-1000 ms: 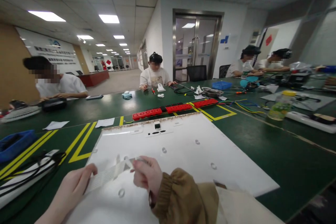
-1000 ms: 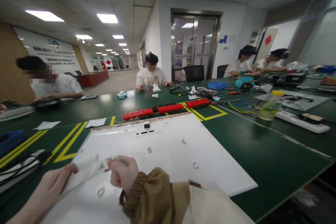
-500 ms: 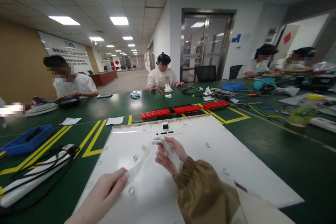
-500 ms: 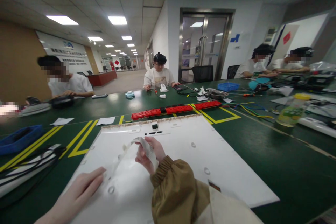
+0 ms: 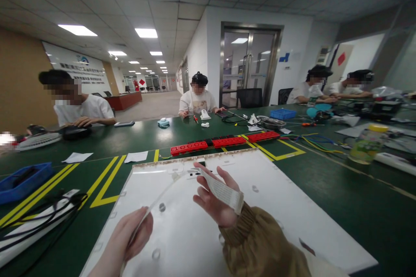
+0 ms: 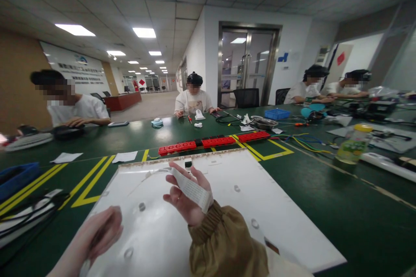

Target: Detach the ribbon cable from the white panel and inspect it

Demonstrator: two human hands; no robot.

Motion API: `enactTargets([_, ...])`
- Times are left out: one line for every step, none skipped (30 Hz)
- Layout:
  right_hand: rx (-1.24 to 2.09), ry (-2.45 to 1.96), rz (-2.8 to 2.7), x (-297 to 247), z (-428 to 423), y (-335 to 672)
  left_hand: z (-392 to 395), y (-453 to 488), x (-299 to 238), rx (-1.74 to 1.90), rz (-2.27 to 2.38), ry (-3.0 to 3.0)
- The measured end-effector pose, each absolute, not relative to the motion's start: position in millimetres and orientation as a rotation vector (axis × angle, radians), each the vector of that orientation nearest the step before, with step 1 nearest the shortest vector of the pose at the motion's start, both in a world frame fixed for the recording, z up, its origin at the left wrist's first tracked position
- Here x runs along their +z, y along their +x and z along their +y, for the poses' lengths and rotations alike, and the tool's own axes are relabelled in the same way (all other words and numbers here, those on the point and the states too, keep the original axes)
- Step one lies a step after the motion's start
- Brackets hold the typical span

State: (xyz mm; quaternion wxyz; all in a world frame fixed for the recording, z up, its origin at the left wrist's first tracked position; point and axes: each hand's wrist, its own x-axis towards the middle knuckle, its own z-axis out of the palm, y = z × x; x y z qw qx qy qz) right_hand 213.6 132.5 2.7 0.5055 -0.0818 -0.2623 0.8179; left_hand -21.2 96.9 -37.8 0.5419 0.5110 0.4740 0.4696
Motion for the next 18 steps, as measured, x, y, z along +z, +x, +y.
enactTargets([1.952,-0.215,-0.626,1,132,213,106,-25,-45,1.129,1.096,1.186])
enactTargets([1.927,-0.233,-0.617,0,133,212,113,-28,-54,1.148,1.086,1.174])
enactTargets([1.904,-0.251,-0.603,-1,134,212,119,-30,-62,1.144,1.074,1.159])
enactTargets([1.887,-0.271,-0.579,-2,135,213,123,-31,-70,1.123,1.059,1.130])
enactTargets([1.872,-0.299,-0.547,-3,137,213,124,-31,-76,1.114,1.050,1.104])
enactTargets([1.857,-0.339,-0.511,-4,139,213,123,-30,-80,1.103,1.049,1.088])
enactTargets([1.841,-0.388,-0.477,-5,141,212,120,-28,-82,1.101,1.057,1.083])
enactTargets([1.826,-0.435,-0.452,-8,143,210,116,-26,-83,1.103,1.069,1.091])
enactTargets([1.813,-0.474,-0.443,-12,144,206,112,-24,-82,1.102,1.088,1.107])
enactTargets([1.800,-0.501,-0.451,-18,144,201,108,-22,-80,1.100,1.107,1.125])
enactTargets([1.794,-0.523,-0.480,-24,144,195,105,-20,-78,1.093,1.123,1.141])
enactTargets([1.783,-0.538,-0.528,-31,141,187,103,-19,-77,1.087,1.140,1.151])
enactTargets([1.783,-0.576,-0.599,-39,138,179,102,-18,-76,1.081,1.162,1.154])
enactTargets([1.774,-0.637,-0.699,-45,134,171,102,-19,-75,1.082,1.186,1.156])
enactTargets([1.763,-0.685,-0.821,-52,129,163,102,-20,-75,1.098,1.207,1.169])
enactTargets([1.773,-0.691,-0.955,-57,123,156,103,-21,-74,1.129,1.224,1.200])
enactTargets([1.790,-0.672,-1.085,-61,118,149,104,-22,-74,1.160,1.233,1.250])
enactTargets([1.807,-0.635,-1.190,-65,112,144,104,-23,-73,1.180,1.230,1.310])
